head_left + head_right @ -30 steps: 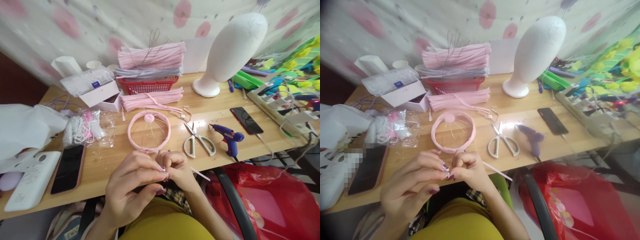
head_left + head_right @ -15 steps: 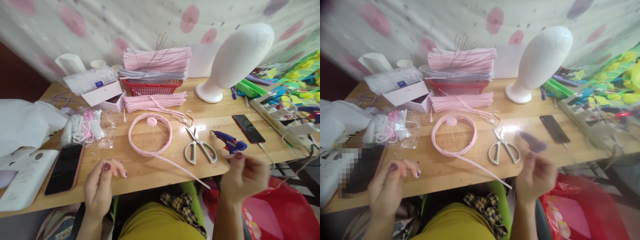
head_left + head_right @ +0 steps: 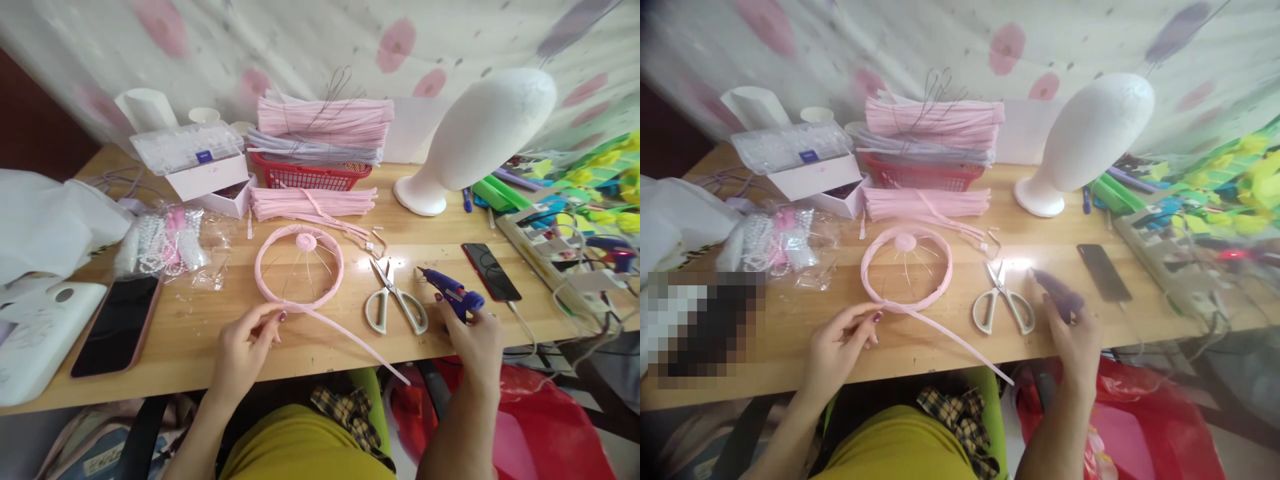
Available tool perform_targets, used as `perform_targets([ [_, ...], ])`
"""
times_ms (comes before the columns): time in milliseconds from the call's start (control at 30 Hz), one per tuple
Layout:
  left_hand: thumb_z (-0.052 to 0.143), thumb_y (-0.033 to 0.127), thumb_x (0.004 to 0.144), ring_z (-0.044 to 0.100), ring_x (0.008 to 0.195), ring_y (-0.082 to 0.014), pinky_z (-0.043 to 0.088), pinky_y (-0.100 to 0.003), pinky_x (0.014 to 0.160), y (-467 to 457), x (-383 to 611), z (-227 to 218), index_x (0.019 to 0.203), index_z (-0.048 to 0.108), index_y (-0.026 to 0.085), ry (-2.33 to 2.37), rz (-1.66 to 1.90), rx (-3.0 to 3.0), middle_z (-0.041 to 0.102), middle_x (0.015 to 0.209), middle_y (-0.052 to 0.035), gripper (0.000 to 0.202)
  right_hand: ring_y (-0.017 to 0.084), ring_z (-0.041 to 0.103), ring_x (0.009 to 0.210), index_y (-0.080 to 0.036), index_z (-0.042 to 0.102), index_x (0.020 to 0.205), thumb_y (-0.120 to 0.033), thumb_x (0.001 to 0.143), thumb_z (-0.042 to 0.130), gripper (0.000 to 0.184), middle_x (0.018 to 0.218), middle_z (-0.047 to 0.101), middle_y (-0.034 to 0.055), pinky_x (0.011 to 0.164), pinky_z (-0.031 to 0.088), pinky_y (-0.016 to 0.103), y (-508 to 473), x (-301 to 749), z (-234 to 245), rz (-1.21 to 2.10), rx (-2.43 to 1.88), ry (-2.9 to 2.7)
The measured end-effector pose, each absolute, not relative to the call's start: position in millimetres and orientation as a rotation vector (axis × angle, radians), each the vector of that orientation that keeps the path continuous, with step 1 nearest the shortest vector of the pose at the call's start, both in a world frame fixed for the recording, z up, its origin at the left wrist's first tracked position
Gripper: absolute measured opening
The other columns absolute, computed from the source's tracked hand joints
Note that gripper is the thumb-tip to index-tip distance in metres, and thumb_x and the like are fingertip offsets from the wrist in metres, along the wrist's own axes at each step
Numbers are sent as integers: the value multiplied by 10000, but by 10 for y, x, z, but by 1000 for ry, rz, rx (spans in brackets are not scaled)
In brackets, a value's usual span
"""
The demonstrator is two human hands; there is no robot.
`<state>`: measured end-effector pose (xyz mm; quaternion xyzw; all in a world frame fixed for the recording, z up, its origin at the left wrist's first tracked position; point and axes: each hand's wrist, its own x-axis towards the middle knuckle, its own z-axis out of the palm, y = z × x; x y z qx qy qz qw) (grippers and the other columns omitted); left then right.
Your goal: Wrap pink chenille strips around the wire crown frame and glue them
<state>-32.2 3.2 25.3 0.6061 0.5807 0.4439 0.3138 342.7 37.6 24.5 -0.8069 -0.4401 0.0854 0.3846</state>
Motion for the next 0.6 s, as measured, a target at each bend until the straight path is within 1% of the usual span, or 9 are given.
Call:
perform_targets([
  [100,636,295,950,668,521,-117,553,-205,554,77,-221,180,1112,734,201,1479,1179,1721,739,655,20,212,248,625,635,-142,707,792,-524,697,770,398,705,697,99,571,447,355,315,3329,293,271,-2012,-1046],
  [167,644,291,947,667,517,-120,557,-213,557,109,-164,123,1121,735,203,1456,1162,1765,751,669,15,215,222,620,568,-153,701,885,-540,746,749,414,686,693,72,502,450,327,217,3173,337,384,-1925,-1061],
  [233,640,267,946,698,570,-138,576,-233,591,130,-121,71,1104,733,204,1462,1150,1792,780,735,-9,194,198,616,528,-186,674,928,-542,760,751,401,678,691,40,485,482,317,112,2981,389,583,-1779,-1157],
  [300,615,229,950,740,667,-167,603,-267,660,138,-103,33,1060,728,208,1482,1139,1805,807,834,-39,159,194,629,524,-205,680,888,-543,757,757,371,706,715,45,477,504,315,40,2801,444,766,-1635,-1317],
  [367,581,208,958,764,745,-189,621,-302,718,137,-119,16,1030,713,209,1507,1126,1811,816,913,-60,151,191,646,544,-213,701,834,-477,805,742,268,713,727,45,496,518,307,23,2659,492,910,-1461,-1535],
  [433,560,218,964,768,749,-194,630,-314,720,130,-168,19,1036,702,210,1520,1109,1825,816,935,-63,159,184,650,555,-220,707,786,-418,843,725,207,687,721,30,515,514,294,48,2553,524,938,-1345,-1700],
  [500,543,223,965,772,772,-200,635,-322,734,120,-247,40,1068,698,211,1527,1090,1846,816,972,-70,187,178,640,548,-221,696,763,-426,845,727,224,660,706,15,507,492,283,87,2461,539,893,-1323,-1775],
  [600,497,188,958,772,892,-220,623,-349,818,109,-398,92,1133,691,207,1559,1054,1879,806,1059,-90,262,157,600,518,-207,666,758,-479,854,707,291,628,668,0,485,448,268,119,2307,532,895,-1305,-1845],
])
